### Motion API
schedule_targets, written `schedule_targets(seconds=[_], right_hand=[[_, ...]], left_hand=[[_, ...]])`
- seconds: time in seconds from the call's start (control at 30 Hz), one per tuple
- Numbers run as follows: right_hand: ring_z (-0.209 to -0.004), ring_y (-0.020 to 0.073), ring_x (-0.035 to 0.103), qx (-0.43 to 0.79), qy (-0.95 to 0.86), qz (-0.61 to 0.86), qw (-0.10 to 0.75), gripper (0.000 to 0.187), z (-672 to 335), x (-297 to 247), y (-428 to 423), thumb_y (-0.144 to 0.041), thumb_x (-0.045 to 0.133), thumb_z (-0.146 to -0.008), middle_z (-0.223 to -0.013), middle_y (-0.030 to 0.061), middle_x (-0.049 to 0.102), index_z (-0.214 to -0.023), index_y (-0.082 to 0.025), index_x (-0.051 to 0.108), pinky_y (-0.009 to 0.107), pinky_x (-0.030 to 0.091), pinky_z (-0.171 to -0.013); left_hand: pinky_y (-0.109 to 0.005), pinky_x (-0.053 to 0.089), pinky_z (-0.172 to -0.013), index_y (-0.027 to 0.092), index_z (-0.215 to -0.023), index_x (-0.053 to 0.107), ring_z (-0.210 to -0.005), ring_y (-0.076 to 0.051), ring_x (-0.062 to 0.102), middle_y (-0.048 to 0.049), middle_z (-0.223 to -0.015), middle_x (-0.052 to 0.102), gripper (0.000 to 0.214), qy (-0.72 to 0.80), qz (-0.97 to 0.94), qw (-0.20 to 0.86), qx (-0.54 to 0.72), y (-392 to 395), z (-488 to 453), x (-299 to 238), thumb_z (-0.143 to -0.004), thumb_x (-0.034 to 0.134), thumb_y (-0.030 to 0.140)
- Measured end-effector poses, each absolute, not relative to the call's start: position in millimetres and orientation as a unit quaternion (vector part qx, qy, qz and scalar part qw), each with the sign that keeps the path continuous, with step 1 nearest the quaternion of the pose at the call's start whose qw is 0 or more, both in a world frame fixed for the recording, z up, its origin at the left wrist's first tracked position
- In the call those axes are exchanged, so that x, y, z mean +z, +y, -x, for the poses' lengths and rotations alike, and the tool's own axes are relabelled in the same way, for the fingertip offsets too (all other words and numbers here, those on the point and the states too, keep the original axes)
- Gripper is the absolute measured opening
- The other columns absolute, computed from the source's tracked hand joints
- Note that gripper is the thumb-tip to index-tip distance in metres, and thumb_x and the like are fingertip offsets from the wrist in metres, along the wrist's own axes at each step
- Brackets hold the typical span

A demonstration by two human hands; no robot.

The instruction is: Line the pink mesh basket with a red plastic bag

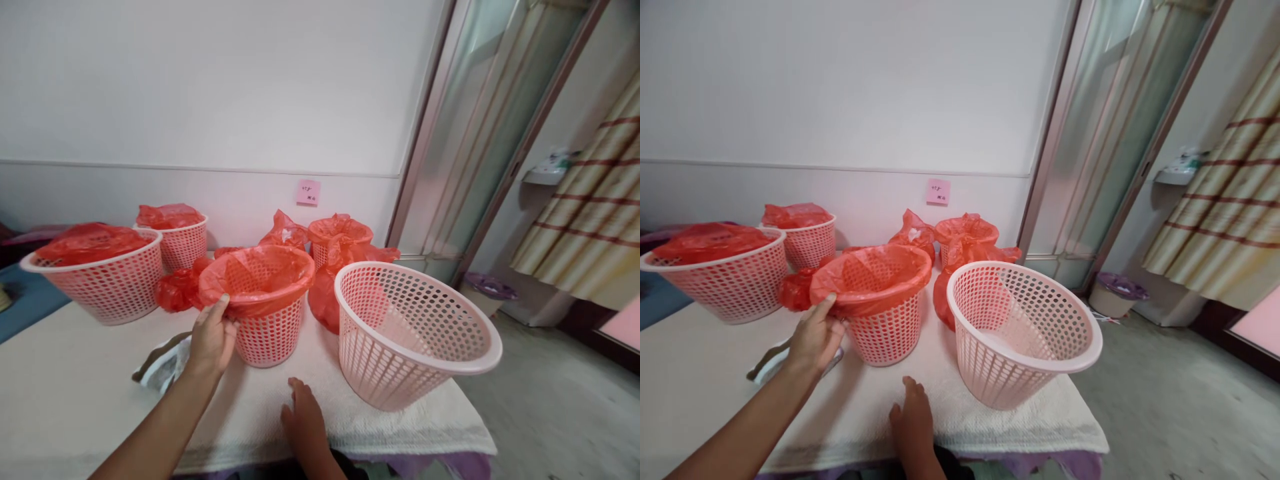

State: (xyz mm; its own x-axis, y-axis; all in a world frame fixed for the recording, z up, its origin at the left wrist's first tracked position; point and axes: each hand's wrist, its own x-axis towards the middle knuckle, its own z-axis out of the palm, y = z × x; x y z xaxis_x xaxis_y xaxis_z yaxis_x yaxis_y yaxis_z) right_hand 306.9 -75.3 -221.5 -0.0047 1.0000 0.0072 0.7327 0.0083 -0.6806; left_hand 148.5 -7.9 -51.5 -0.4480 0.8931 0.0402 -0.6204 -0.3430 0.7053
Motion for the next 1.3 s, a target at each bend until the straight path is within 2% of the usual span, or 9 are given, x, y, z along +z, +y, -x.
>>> schedule_targets(seconds=[0.2, 0.4, 0.5, 0.6, 0.73, 0.87, 0.93, 1.17, 1.3], right_hand=[[-0.114, 0.0272, 0.059, 0.264, -0.659, 0.659, 0.249, 0.053, -305, -219, -74, -0.003, 0.049, -0.073, -0.118, 0.0139, 0.066, -0.123, -0.011, 0.063, 0.037, 0.043, -0.101], [-0.103, 0.0258, 0.06, 0.279, -0.658, 0.652, 0.252, 0.047, -306, -224, -73, -0.001, 0.05, -0.069, -0.105, 0.0119, 0.066, -0.11, -0.014, 0.068, 0.036, 0.044, -0.094], [-0.103, 0.0259, 0.059, 0.282, -0.664, 0.649, 0.239, 0.042, -306, -224, -74, -0.002, 0.052, -0.069, -0.105, 0.0117, 0.065, -0.106, -0.015, 0.069, 0.036, 0.044, -0.093], [-0.105, 0.0264, 0.058, 0.29, -0.664, 0.651, 0.225, 0.039, -306, -222, -73, -0.002, 0.054, -0.07, -0.108, 0.0123, 0.065, -0.105, -0.014, 0.068, 0.037, 0.043, -0.094], [-0.108, 0.0281, 0.057, 0.301, -0.665, 0.653, 0.201, 0.04, -305, -219, -72, -0.002, 0.055, -0.072, -0.111, 0.0135, 0.064, -0.107, -0.013, 0.068, 0.039, 0.042, -0.096], [-0.108, 0.0279, 0.057, 0.301, -0.667, 0.655, 0.189, 0.038, -305, -217, -72, -0.002, 0.056, -0.072, -0.111, 0.0132, 0.064, -0.106, -0.013, 0.068, 0.039, 0.043, -0.096], [-0.109, 0.0278, 0.057, 0.3, -0.669, 0.655, 0.184, 0.038, -304, -218, -71, -0.002, 0.056, -0.071, -0.111, 0.0128, 0.065, -0.106, -0.013, 0.069, 0.039, 0.043, -0.096], [-0.112, 0.0312, 0.057, 0.295, -0.688, 0.645, 0.151, 0.041, -302, -226, -67, -0.006, 0.059, -0.068, -0.112, 0.0147, 0.065, -0.107, -0.013, 0.07, 0.042, 0.043, -0.098], [-0.11, 0.0323, 0.058, 0.29, -0.701, 0.638, 0.135, 0.041, -300, -231, -64, -0.007, 0.062, -0.067, -0.111, 0.016, 0.066, -0.106, -0.014, 0.071, 0.043, 0.044, -0.097]], left_hand=[[-0.023, 0.043, -0.061, 0.017, -0.073, 0.06, -0.068, -0.011, 0.06, 0.0035, -0.072, 0.066, 0.026, 0.309, -0.218, 0.454, 0.806, 34, -144, -44, -0.058, 0.081, 0.021], [-0.024, 0.048, -0.058, 0.014, -0.076, 0.056, -0.062, -0.009, 0.055, 0.004, -0.071, 0.058, 0.011, 0.345, -0.188, 0.433, 0.811, 72, -128, -50, -0.082, 0.065, 0.014], [-0.024, 0.049, -0.058, 0.014, -0.081, 0.058, -0.062, -0.009, 0.055, 0.0031, -0.075, 0.059, 0.007, 0.357, -0.175, 0.429, 0.811, 82, -126, -48, -0.086, 0.063, 0.016], [-0.024, 0.048, -0.058, 0.014, -0.077, 0.056, -0.061, -0.009, 0.055, 0.0038, -0.072, 0.059, 0.009, 0.355, -0.175, 0.423, 0.815, 82, -133, -42, -0.084, 0.063, 0.013], [-0.023, 0.043, -0.056, 0.018, -0.068, 0.052, -0.057, -0.009, 0.054, 0.0055, -0.063, 0.06, 0.02, 0.343, -0.192, 0.44, 0.807, 67, -156, -37, -0.072, 0.071, 0.011], [-0.025, 0.046, -0.065, 0.018, -0.072, 0.058, -0.065, -0.01, 0.06, 0.0035, -0.071, 0.067, 0.021, 0.311, -0.217, 0.483, 0.789, 56, -182, -43, -0.063, 0.077, 0.018], [-0.024, 0.046, -0.064, 0.018, -0.073, 0.06, -0.066, -0.011, 0.06, 0.0028, -0.073, 0.067, 0.022, 0.298, -0.22, 0.496, 0.785, 57, -192, -48, -0.062, 0.078, 0.019], [-0.023, 0.047, -0.058, 0.014, -0.078, 0.057, -0.065, -0.01, 0.057, 0.003, -0.075, 0.06, 0.01, 0.281, -0.212, 0.488, 0.799, 87, -201, -55, -0.082, 0.066, 0.015], [-0.023, 0.048, -0.057, 0.013, -0.083, 0.059, -0.065, -0.009, 0.056, 0.0021, -0.079, 0.059, 0.008, 0.292, -0.203, 0.479, 0.803, 106, -199, -53, -0.085, 0.065, 0.019]])
